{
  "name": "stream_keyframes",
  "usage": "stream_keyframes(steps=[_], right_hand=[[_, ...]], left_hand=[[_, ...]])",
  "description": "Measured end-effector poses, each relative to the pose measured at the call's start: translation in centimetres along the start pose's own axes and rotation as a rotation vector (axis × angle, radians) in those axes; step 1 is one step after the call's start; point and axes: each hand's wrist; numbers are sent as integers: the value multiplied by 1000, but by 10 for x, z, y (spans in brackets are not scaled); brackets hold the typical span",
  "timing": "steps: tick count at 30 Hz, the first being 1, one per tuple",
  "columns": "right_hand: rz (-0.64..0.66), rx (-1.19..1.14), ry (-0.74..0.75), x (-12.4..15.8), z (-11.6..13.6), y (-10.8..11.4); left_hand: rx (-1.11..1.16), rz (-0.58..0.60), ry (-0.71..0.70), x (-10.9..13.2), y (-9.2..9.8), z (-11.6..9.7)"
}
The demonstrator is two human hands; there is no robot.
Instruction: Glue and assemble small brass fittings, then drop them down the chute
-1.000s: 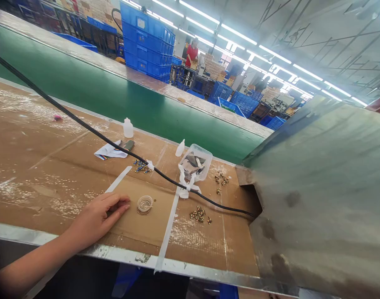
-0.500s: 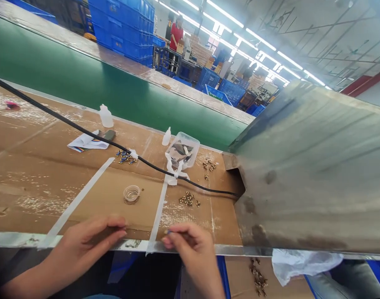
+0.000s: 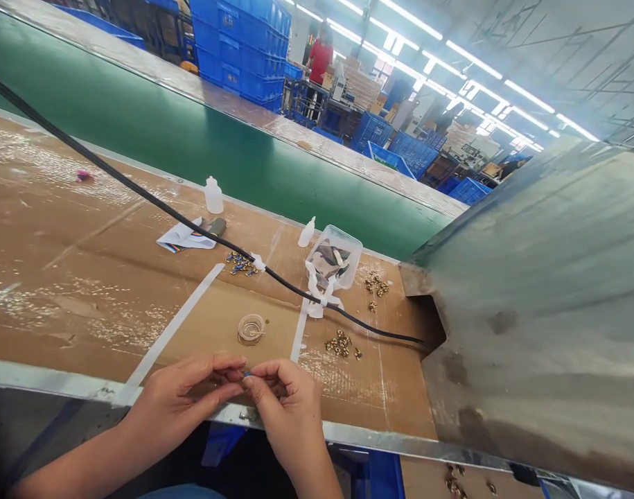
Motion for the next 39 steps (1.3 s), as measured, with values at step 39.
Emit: stream_keyframes(steps=[39], right_hand=[[-226, 453, 311, -34, -13, -1]], left_hand=[[194, -35, 185, -19, 11, 14]])
Point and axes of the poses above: each hand's wrist, its own x-axis away from the middle knuckle, its own y-axis out of the back of the hand, z = x × y, and after that the axes turned 10 degrees about y, right-handed
